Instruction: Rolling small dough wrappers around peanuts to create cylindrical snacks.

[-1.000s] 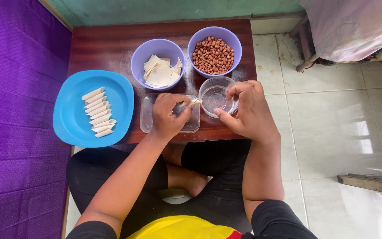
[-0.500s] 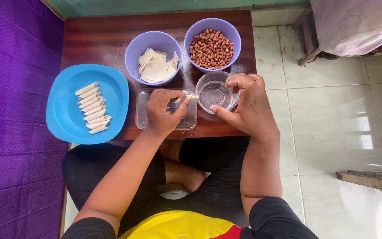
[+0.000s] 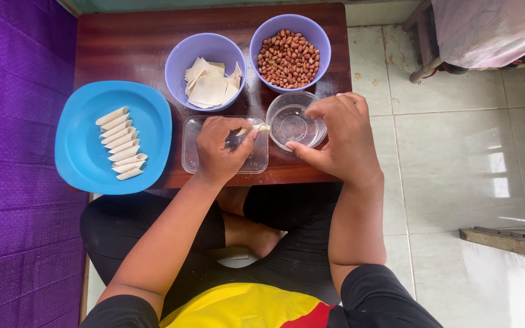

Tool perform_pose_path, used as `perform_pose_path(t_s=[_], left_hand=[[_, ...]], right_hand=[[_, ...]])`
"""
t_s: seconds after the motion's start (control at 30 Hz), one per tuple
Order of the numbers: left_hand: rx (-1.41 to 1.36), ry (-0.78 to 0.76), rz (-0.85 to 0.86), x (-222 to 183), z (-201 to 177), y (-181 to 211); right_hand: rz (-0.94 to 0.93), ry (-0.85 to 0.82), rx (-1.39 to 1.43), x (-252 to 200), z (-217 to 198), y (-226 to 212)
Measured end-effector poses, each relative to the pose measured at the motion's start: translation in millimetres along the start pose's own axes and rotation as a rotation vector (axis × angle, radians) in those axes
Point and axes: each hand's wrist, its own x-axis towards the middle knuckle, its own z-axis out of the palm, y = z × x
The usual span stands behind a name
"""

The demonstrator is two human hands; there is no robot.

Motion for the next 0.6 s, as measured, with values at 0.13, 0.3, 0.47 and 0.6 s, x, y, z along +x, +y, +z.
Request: perform_pose_path(t_s=[0.13, 0.3, 0.47, 0.6], left_hand=[[0.006, 0.004, 0.013, -1, 1, -1], [0.005, 0.010, 0.031, -1, 1, -2], [-0.008, 0.004, 0.039, 0, 1, -1], [-0.019, 0.005, 0.043, -1, 2, -3]], right_hand=[[-0.018, 0.042, 0.058, -6, 8, 10], [-0.028, 0.014, 0.078, -5, 7, 8], [-0.029, -0.138, -0.150, -3, 6, 2], [-0.037, -0.109, -0.114, -2, 6, -1]])
